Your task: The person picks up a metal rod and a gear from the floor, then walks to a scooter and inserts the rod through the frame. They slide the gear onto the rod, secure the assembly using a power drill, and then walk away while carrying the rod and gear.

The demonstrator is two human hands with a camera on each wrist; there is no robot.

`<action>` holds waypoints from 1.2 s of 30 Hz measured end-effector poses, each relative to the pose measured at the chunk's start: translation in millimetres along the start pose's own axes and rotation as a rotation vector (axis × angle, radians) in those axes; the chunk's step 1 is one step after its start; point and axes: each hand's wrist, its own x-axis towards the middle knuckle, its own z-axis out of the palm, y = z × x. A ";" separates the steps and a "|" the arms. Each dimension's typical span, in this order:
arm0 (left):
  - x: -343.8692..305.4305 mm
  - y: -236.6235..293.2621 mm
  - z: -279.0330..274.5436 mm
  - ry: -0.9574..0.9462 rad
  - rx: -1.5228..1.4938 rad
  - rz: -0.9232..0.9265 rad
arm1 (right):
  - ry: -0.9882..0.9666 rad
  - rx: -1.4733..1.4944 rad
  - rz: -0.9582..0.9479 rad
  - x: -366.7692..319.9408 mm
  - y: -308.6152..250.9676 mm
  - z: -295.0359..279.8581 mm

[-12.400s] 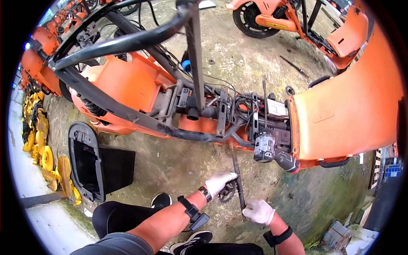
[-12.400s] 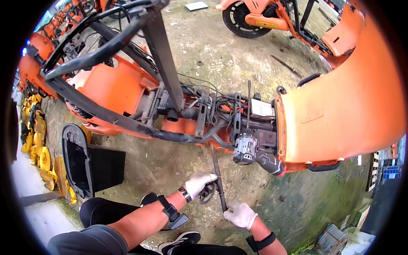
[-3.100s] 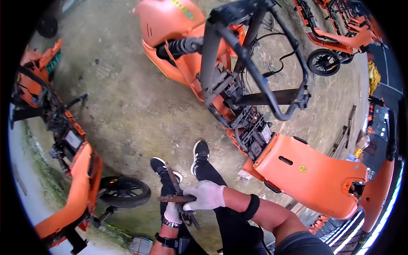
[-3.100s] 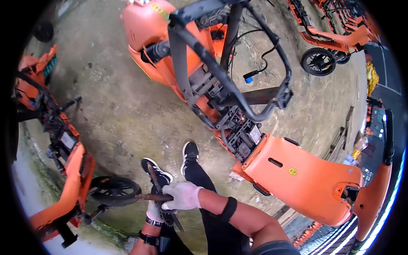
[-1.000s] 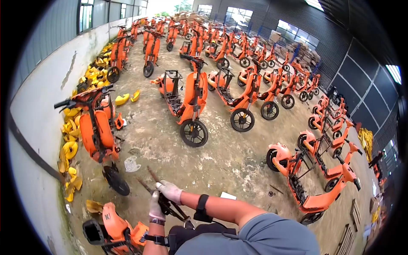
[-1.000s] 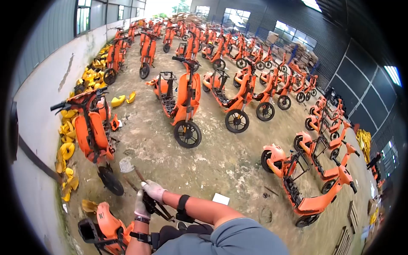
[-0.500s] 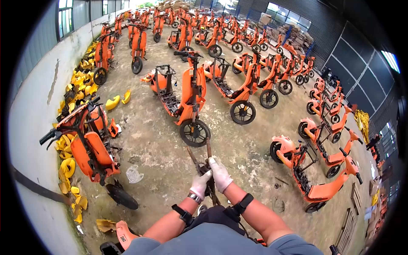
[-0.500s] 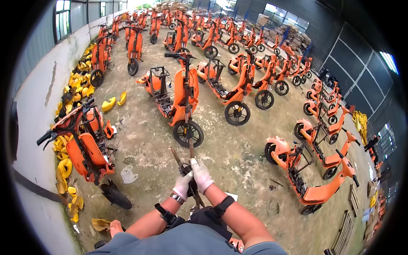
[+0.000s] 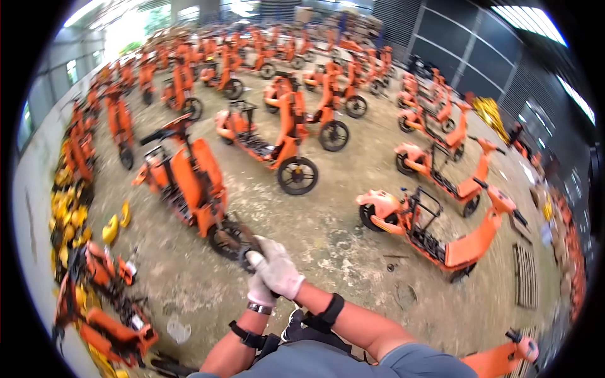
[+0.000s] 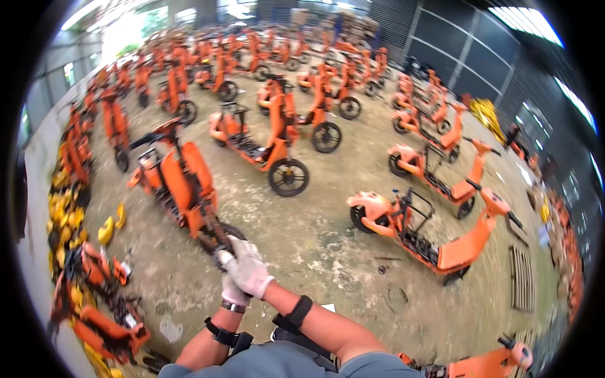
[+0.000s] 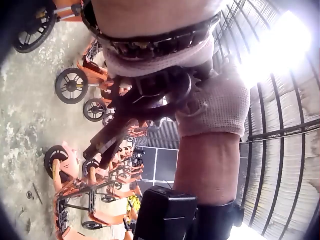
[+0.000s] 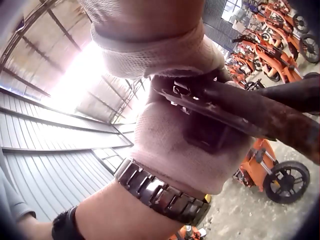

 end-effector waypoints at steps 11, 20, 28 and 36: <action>140.7 -15.3 109.9 -0.269 -0.242 0.015 | 0.115 -0.181 -0.213 125.2 60.6 -87.4; 307.8 -64.8 123.9 -0.229 -0.174 -0.160 | 0.039 -0.253 -0.001 242.1 122.8 -198.2; 476.9 -47.3 165.7 -0.359 -0.121 -0.468 | 0.242 -0.032 0.521 205.3 287.3 -341.7; 615.1 -58.4 217.3 -0.359 -0.146 -0.427 | 0.388 -0.146 1.522 -101.4 405.7 -269.0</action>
